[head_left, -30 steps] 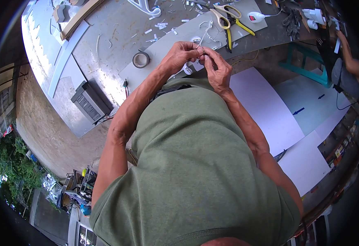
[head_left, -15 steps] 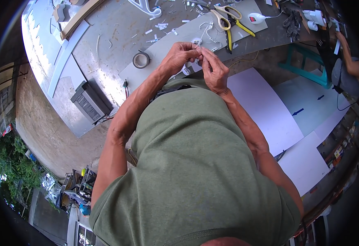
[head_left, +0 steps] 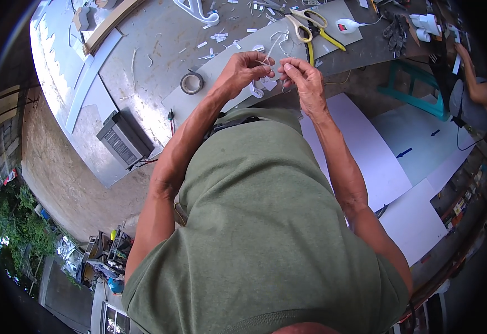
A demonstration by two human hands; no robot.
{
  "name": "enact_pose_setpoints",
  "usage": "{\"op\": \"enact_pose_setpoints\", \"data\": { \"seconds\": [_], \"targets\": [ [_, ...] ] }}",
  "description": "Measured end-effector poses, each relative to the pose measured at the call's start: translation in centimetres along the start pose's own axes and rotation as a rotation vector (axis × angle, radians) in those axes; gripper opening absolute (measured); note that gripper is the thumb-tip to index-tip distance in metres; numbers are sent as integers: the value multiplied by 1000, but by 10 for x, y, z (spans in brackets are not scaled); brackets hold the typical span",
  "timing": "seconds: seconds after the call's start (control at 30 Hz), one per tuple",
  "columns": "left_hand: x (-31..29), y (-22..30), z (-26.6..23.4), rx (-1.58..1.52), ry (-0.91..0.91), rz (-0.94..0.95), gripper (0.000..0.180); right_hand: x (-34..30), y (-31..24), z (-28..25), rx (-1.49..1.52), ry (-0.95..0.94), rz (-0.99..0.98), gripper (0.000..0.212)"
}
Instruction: Assembling LED channel letters by applying black tape and attaching wiring components on a metal workspace.
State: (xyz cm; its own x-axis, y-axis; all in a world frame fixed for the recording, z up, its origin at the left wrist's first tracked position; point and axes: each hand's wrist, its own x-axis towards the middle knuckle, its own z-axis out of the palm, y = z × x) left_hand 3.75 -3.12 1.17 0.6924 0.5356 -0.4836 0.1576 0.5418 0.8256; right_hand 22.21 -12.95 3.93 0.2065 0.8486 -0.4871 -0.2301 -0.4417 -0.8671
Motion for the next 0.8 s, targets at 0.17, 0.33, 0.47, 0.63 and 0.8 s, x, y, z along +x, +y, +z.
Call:
{"op": "enact_pose_setpoints", "data": {
  "seconds": [0.17,0.33,0.47,0.63,0.8],
  "targets": [
    [-3,-2,1,-28,18,15,28,10,-3,-3,167,-144,256,25],
    [-7,4,2,90,25,0,29,14,6,-7,133,-220,314,20],
    [-6,3,2,144,59,37,26,14,11,-6,87,-197,260,18],
    [-4,-2,-4,-7,11,-10,25,13,13,-6,283,-199,330,18],
    [-2,-4,-4,-61,17,-19,24,10,17,-8,396,-235,346,19]
  ]
}}
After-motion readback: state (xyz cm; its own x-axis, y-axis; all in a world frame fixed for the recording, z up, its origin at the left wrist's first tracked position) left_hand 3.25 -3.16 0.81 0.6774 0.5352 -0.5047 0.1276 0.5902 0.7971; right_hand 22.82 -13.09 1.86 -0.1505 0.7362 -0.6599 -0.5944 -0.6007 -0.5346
